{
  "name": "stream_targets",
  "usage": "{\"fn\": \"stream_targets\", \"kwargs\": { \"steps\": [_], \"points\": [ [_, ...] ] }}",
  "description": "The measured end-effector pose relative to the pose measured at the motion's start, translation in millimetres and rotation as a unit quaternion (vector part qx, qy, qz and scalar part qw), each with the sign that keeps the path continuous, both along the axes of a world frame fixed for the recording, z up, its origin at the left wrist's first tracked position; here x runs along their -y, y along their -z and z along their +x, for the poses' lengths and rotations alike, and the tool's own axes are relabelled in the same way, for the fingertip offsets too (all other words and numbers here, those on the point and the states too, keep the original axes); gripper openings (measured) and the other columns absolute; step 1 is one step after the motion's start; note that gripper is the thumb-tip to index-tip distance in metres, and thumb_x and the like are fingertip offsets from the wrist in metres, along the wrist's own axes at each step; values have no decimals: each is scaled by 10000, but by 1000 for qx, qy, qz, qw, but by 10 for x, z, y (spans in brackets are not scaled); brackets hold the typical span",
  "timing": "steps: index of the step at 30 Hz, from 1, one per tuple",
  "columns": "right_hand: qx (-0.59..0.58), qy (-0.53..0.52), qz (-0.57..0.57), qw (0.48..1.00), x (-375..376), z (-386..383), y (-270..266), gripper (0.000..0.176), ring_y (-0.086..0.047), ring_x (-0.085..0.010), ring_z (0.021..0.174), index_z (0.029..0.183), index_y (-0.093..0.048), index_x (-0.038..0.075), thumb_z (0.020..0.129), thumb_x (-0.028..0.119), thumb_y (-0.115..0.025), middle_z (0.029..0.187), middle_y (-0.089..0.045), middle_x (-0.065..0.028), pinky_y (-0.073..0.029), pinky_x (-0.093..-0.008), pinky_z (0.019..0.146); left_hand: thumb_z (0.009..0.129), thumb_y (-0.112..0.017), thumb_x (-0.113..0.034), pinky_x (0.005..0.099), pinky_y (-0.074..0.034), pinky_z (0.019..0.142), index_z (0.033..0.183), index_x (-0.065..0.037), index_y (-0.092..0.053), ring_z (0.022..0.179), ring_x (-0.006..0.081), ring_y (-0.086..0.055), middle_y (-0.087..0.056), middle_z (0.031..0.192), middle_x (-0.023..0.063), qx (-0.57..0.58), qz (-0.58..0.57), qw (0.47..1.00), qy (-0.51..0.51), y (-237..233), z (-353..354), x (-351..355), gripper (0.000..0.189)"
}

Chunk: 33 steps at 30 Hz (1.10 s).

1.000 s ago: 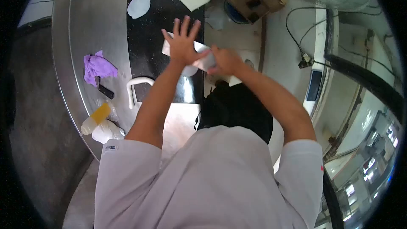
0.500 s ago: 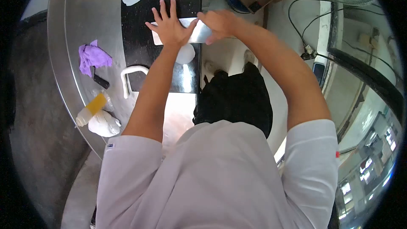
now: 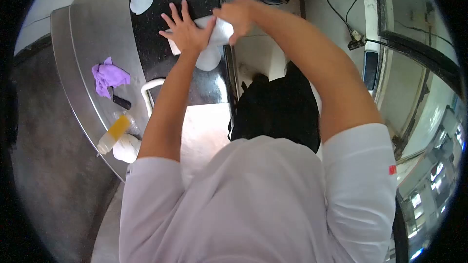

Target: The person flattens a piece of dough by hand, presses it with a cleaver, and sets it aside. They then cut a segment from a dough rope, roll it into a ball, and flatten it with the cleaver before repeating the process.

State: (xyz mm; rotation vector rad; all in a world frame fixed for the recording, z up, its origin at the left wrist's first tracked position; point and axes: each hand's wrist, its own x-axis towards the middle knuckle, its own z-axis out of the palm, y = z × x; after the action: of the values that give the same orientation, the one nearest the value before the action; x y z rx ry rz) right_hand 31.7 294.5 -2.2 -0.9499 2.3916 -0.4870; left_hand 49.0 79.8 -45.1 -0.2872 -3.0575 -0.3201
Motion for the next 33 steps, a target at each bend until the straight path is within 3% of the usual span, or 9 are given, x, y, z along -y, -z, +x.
{"fn": "stream_targets", "kwargs": {
  "steps": [5,8,14,17,18,21,25,28,33],
  "points": [
    [72,74,-39,994,-104,384,350,856,-682,-448,900,1224,-491,9,666,520,-891,889,-691,-205,-534,-519,764,694,-683,-800,864,-60,1049,1626,-250,-270,1533,535,-29,-124,1700,189,48,-34,997,53,19,202,-45,1158],
    [-102,-9,-152,983,-237,76,482,883,-669,-448,871,1250,-461,14,697,587,-843,859,-673,-205,-513,-526,719,689,-675,-811,868,-77,1045,1624,-239,-265,1513,559,-74,-138,1696,180,-15,-13,1000,-1,40,-3,-95,1170],
    [89,63,-66,992,72,279,136,828,-704,-448,863,1178,-517,-27,638,438,-938,846,-698,-258,-558,-512,783,691,-686,-796,825,-72,1091,1635,-226,-244,1535,524,-43,-122,1691,221,20,-8,996,90,19,4,161,1188],
    [75,76,-47,993,-22,472,351,870,-700,-442,899,1204,-503,-20,635,483,-927,883,-699,-246,-553,-510,782,659,-717,-789,842,-51,1069,1631,-232,-262,1539,517,-44,-118,1698,200,49,-28,994,89,8,134,32,1209],
    [-21,67,-168,983,-103,499,680,897,-688,-436,945,1224,-476,-10,640,514,-911,930,-688,-243,-540,-509,805,660,-717,-789,845,-53,1066,1630,-235,-262,1536,520,-55,-120,1698,194,42,-16,996,74,-3,97,17,1206],
    [32,5,-22,999,-110,-105,198,877,-677,-436,980,1239,-457,6,652,469,-917,966,-674,-241,-527,-507,839,677,-712,-779,853,-85,1052,1627,-242,-261,1524,530,-100,-128,1687,216,-5,-4,1000,10,-13,-103,-84,1181],
    [-7,22,-21,1000,31,-138,80,861,-690,-454,977,1222,-479,-34,627,382,-942,925,-687,-256,-559,-485,821,687,-709,-779,845,-82,1062,1627,-240,-268,1525,537,-84,-124,1686,228,-4,-11,999,41,-17,-127,94,1170],
    [164,66,-37,984,37,294,255,877,-678,-447,1029,1222,-484,-28,639,444,-938,1003,-669,-284,-549,-477,848,676,-711,-800,847,-85,1062,1624,-250,-283,1523,548,-67,-138,1684,231,23,-12,994,108,32,50,128,1176],
    [56,45,-108,992,-97,-102,344,873,-681,-445,1024,1215,-497,-18,617,431,-948,1033,-670,-274,-560,-467,811,685,-669,-831,834,-109,1074,1617,-243,-296,1520,542,-105,-123,1685,230,-6,-27,999,45,38,-177,-24,1164]
  ]
}}
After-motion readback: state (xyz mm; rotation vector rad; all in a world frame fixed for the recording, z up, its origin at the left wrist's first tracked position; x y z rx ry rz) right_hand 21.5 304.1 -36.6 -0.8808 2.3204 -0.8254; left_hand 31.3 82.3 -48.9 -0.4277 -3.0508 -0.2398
